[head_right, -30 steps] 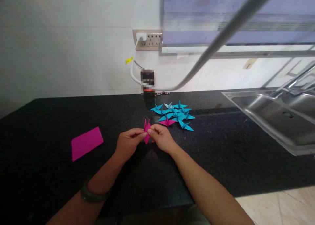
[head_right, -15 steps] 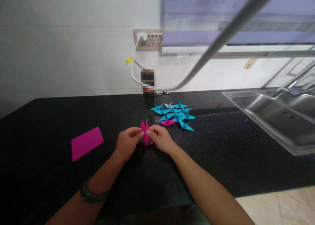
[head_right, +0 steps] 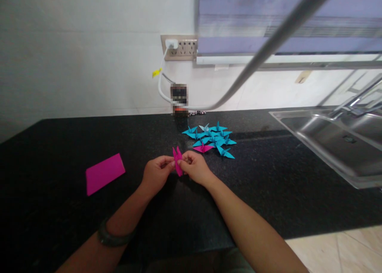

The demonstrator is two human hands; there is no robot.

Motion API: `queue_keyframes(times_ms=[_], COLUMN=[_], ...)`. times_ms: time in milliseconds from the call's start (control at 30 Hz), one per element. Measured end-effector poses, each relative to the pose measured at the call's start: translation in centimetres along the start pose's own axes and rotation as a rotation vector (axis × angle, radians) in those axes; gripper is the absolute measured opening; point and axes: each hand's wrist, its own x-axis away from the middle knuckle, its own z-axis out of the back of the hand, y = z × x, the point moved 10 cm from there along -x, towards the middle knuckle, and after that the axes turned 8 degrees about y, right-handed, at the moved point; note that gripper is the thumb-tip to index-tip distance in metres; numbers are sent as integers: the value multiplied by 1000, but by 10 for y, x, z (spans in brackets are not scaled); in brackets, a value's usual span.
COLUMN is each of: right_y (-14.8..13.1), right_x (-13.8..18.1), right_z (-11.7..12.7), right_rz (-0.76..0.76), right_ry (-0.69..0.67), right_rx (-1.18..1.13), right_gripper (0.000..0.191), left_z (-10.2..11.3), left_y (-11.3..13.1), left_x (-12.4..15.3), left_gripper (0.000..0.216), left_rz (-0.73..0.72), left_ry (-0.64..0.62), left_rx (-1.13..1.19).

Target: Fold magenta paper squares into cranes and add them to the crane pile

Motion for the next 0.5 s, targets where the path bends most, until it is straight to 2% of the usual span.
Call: queue_keyframes(times_ms=[267,400,500], right_y=[-1,-3,-3], right_x=[-1,2,3], right_z=[5,0,-3], right_rz=[26,42,6], right_ry=[45,2,-32], right_rx=[44,68,21], right_gripper=[18,19,23], left_z=[-6,-7,-5], left_y=[2,-4,-4], left_x=[2,2,0], left_gripper=[18,19,18], left_rz=[29,90,78], left_ry=[-31,-41,-26], left_rx=[125,214,224])
